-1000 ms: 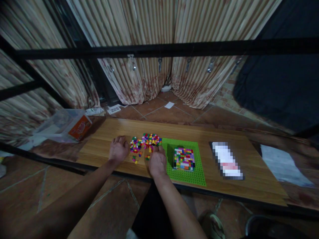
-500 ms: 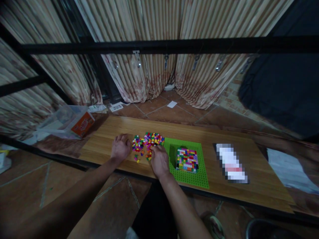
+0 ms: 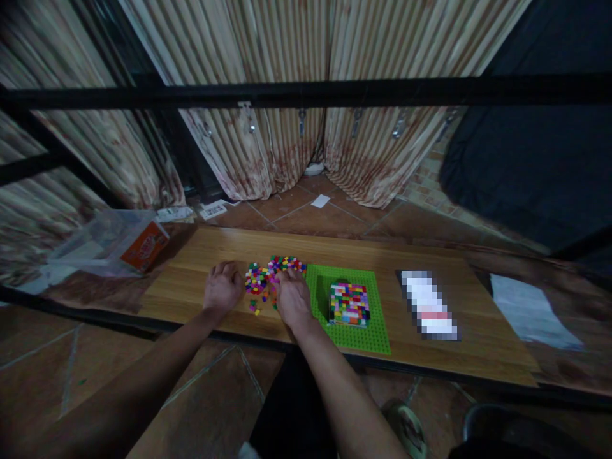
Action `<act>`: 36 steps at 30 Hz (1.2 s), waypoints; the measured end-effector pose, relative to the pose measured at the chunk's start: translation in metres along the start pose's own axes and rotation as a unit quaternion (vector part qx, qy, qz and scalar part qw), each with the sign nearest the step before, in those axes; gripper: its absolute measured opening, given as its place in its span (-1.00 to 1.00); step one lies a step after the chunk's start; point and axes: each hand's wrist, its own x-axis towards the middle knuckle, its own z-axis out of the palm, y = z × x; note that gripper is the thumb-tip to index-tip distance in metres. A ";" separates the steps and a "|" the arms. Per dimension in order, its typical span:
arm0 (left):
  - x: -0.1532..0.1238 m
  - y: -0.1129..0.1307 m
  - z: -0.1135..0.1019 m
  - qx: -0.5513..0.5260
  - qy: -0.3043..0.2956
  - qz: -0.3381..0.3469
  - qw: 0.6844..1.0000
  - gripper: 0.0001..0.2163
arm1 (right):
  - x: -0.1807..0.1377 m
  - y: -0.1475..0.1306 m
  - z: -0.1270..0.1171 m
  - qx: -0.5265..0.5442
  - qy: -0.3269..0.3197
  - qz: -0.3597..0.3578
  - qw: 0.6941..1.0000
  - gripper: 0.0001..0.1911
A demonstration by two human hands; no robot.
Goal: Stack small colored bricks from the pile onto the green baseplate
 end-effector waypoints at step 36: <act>0.006 -0.006 0.005 0.001 0.015 0.020 1.000 -0.60 | -0.104 0.057 -0.078 -0.042 0.193 0.085 0.977 -0.76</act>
